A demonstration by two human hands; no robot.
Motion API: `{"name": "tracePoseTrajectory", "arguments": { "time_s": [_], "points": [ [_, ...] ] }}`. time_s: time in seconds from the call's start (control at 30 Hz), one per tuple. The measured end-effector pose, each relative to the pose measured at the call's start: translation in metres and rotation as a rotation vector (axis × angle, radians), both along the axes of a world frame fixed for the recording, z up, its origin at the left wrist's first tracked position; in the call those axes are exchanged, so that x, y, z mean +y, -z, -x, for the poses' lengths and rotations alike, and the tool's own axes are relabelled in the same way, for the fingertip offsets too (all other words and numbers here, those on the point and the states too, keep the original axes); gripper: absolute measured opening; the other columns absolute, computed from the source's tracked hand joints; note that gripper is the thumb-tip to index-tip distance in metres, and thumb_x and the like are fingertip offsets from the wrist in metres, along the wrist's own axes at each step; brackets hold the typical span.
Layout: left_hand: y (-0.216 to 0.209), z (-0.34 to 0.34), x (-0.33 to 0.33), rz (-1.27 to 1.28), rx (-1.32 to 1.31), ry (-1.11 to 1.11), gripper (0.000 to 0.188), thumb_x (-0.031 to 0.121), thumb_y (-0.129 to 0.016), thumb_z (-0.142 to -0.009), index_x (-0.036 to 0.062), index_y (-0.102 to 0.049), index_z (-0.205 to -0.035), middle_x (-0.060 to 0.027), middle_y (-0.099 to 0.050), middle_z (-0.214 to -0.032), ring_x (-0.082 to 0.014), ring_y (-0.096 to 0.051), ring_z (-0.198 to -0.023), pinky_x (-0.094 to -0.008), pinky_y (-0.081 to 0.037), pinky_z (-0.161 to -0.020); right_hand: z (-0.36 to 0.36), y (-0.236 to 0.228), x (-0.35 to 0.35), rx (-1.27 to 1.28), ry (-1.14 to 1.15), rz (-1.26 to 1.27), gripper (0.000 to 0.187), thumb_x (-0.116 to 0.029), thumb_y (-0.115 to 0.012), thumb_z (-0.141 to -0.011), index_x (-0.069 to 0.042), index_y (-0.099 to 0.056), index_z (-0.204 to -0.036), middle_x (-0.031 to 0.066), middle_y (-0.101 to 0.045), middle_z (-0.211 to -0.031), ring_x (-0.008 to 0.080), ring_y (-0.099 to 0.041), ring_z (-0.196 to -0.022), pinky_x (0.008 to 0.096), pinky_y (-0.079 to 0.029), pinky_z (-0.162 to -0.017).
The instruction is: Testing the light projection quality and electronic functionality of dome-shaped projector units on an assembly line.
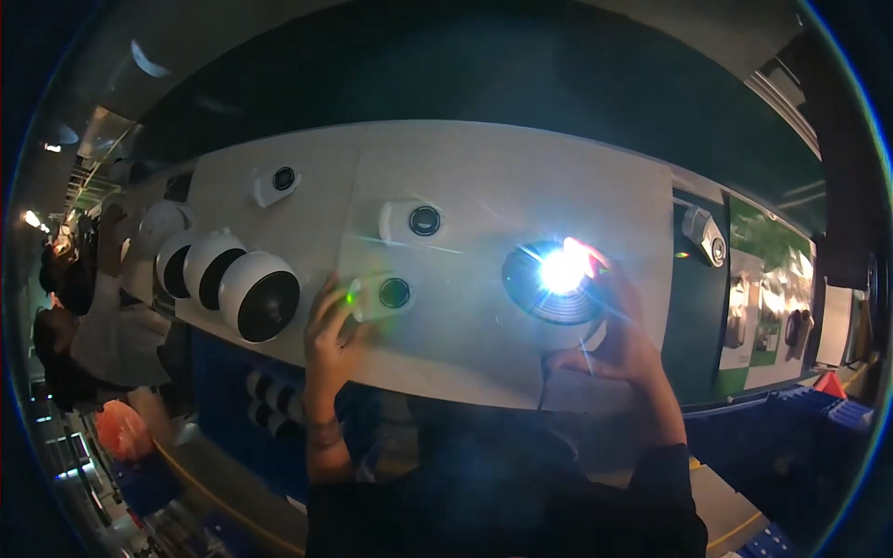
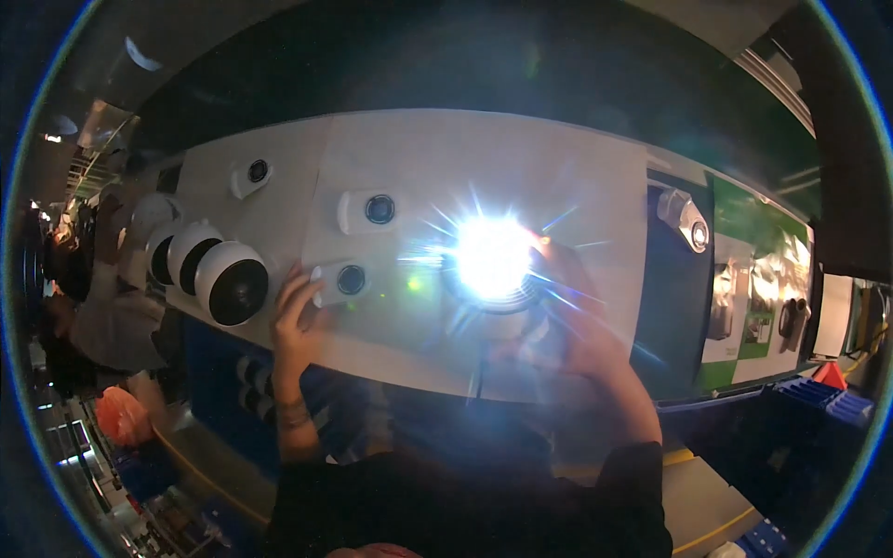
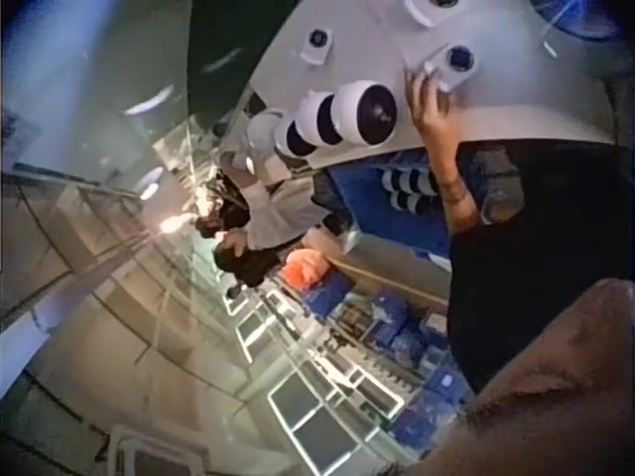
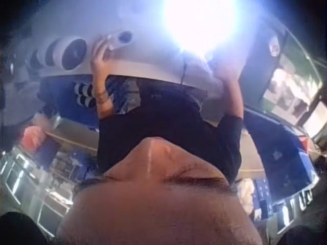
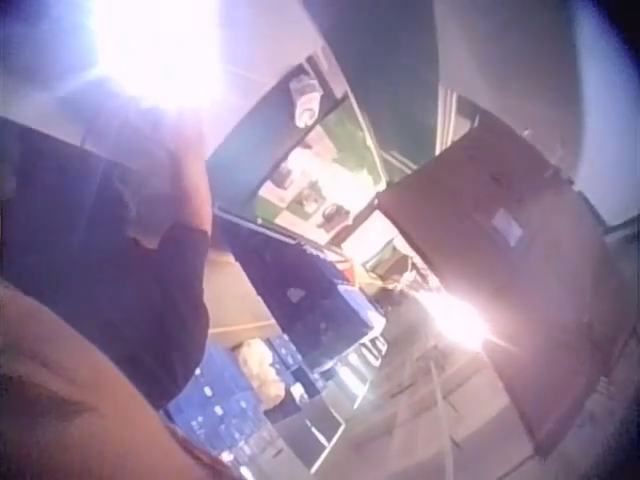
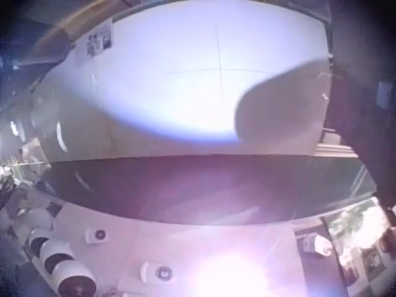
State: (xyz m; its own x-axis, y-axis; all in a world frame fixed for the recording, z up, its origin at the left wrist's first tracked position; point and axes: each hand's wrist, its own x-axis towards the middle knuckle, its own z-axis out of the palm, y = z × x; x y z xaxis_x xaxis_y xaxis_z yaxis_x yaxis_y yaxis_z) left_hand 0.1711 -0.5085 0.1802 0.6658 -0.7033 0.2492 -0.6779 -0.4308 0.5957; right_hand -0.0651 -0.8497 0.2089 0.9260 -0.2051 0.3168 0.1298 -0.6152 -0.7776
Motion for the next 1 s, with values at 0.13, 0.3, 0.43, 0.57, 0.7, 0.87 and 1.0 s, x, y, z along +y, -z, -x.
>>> {"name": "tracePoseTrajectory", "arguments": {
  "time_s": [0.13, 0.3, 0.43, 0.57, 0.7, 0.87, 1.0],
  "points": [
    [-0.005, 0.008, -0.004, 0.009, -0.071, 0.043, 0.040, 0.001, -0.083, -0.079, 0.0022, -0.072, -0.117, -0.0176, -0.067, -0.126, -0.0433, -0.055, -0.137, -0.0524, -0.047, -0.111, 0.004, -0.002, 0.000, -0.069, -0.011, -0.004, 0.106, -0.050, -0.092, -0.074, -0.007, -0.041, -0.157, 0.0222, -0.048, -0.155, 0.0420, -0.044, -0.143, 0.0564, -0.037, -0.116],
    [-0.023, 0.032, -0.037, 0.084, -0.051, 0.210, 0.036, 0.008, -0.083, -0.083, 0.0031, -0.073, -0.117, -0.0182, -0.069, -0.119, -0.0417, -0.059, -0.132, -0.0500, -0.049, -0.106, 0.002, -0.002, -0.001, -0.043, 0.010, 0.118, 0.119, -0.046, -0.098, -0.066, -0.011, -0.035, -0.161, 0.0231, -0.043, -0.159, 0.0427, -0.046, -0.143, 0.0531, -0.039, -0.115],
    [-0.021, 0.042, -0.069, 0.171, 0.138, 0.236, 0.039, 0.017, -0.086, -0.084, 0.0008, -0.072, -0.117, -0.0197, -0.069, -0.123, -0.0394, -0.065, -0.122, -0.0453, -0.053, -0.101, -0.001, -0.006, -0.003, -0.069, -0.011, 0.155, 0.124, -0.046, -0.100, -0.062, -0.012, -0.034, -0.161, 0.0230, -0.044, -0.158, 0.0415, -0.048, -0.142, 0.0520, -0.042, -0.113],
    [-0.022, 0.045, -0.082, 0.162, 0.206, 0.185, 0.049, 0.022, -0.086, -0.086, -0.0013, -0.068, -0.126, -0.0195, -0.068, -0.125, -0.0379, -0.066, -0.121, -0.0446, -0.053, -0.099, -0.003, -0.012, -0.002, -0.065, -0.006, 0.189, 0.123, -0.048, -0.099, -0.064, -0.008, -0.034, -0.160, 0.0229, -0.047, -0.156, 0.0413, -0.050, -0.141, 0.0513, -0.041, -0.114],
    [-0.012, 0.062, -0.102, 0.319, 0.434, 0.191, 0.066, 0.034, -0.085, -0.087, -0.0029, -0.061, -0.137, -0.0202, -0.066, -0.129, -0.0356, -0.067, -0.119, -0.0442, -0.053, -0.100, -0.006, -0.013, -0.001, -0.053, 0.008, 0.169, 0.122, -0.053, -0.096, -0.067, -0.005, -0.033, -0.159, 0.0266, -0.047, -0.154, 0.0441, -0.051, -0.139, 0.0511, -0.044, -0.113],
    [0.001, 0.089, -0.119, 0.242, 0.333, 0.316, 0.106, 0.055, -0.083, -0.085, -0.0061, -0.034, -0.158, -0.0284, -0.040, -0.157, -0.0429, -0.043, -0.143, -0.0490, -0.036, -0.118, -0.010, -0.009, 0.000, -0.098, 0.039, 0.185, 0.125, -0.057, -0.094, -0.067, -0.003, -0.030, -0.160, 0.0309, -0.045, -0.153, 0.0480, -0.051, -0.137, 0.0535, -0.045, -0.111],
    [0.004, 0.096, -0.128, 0.350, 0.536, 0.360, 0.124, 0.057, -0.086, -0.081, -0.0049, -0.017, -0.164, -0.0287, -0.030, -0.162, -0.0434, -0.033, -0.149, -0.0508, -0.030, -0.121, -0.009, -0.008, 0.001, -0.104, 0.045, 0.165, 0.130, -0.056, -0.096, -0.065, -0.005, -0.026, -0.162, 0.0319, -0.043, -0.155, 0.0498, -0.049, -0.139, 0.0538, -0.044, -0.112]
  ]
}}
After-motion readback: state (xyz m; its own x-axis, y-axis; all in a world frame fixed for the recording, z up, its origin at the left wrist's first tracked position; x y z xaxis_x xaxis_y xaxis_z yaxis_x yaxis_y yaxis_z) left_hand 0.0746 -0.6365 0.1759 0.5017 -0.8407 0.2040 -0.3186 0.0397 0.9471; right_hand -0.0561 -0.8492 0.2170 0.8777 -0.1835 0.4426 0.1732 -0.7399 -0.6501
